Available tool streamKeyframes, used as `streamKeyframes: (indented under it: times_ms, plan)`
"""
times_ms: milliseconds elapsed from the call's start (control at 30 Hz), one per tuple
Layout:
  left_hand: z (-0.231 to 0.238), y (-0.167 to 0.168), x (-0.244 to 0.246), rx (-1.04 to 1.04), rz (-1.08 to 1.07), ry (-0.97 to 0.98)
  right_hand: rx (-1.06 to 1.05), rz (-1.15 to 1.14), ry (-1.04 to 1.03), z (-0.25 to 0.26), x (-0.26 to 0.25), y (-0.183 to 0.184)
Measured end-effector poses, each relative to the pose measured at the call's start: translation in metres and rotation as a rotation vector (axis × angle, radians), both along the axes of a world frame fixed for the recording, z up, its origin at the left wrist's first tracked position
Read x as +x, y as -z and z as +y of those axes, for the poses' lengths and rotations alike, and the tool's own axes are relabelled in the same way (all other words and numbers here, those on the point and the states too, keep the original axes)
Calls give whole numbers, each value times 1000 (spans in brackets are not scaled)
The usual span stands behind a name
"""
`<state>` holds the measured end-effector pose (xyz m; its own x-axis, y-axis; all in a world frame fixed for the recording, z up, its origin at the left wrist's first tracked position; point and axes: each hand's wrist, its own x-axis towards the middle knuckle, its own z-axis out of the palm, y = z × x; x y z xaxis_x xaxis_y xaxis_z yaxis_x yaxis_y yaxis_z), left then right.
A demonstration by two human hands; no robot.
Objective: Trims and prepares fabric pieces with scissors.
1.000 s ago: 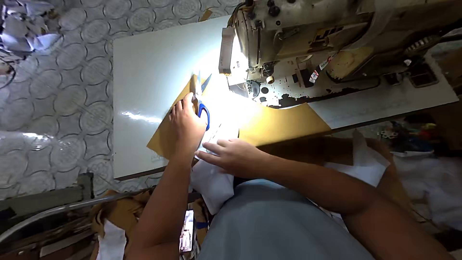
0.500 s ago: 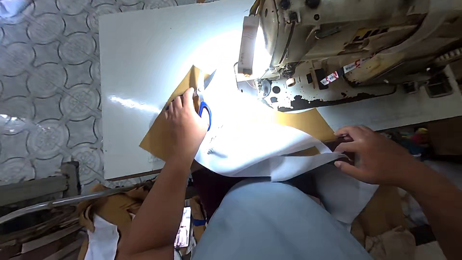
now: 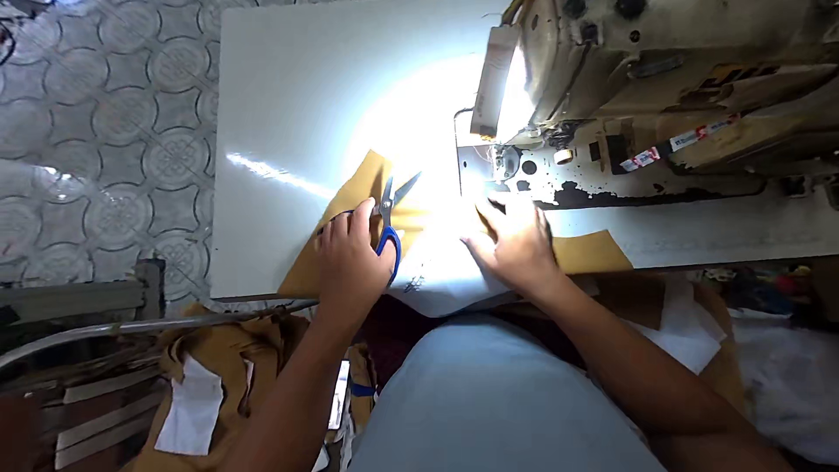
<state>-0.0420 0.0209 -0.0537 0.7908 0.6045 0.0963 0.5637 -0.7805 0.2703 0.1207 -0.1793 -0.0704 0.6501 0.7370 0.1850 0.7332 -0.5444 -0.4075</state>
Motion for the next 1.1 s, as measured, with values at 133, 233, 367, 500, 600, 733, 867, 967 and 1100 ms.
streamKeyframes:
  times_ms: [133, 233, 367, 500, 600, 733, 867, 967, 1100]
  plan:
    - [11, 1, -7, -20, -17, 60, 52, 111, -53, -4, 3, -17]
    - [15, 0, 1, -13, -13, 82, -80, 340, -42, -4, 2, -42]
    - [16, 4, 1, -6, -32, 74, -348, 578, -28, 0, 10, -56]
    - [15, 8, 1, -4, -51, 68, -414, 473, -121, 11, 0, -59]
    - [21, 7, -2, -59, -102, 82, -71, 105, -223, 6, -21, -30]
    - [38, -29, -24, -508, -261, 80, 237, -134, -247, 3, -43, 2]
    - [37, -72, -56, -1027, -194, 277, 298, -202, -233, 1, -48, 13]
    - [9, -77, -60, -1141, 34, 384, 300, -217, -230, 3, -47, 15]
    - [10, -65, -49, -429, 128, 450, 317, -222, -264, 2, -45, 17]
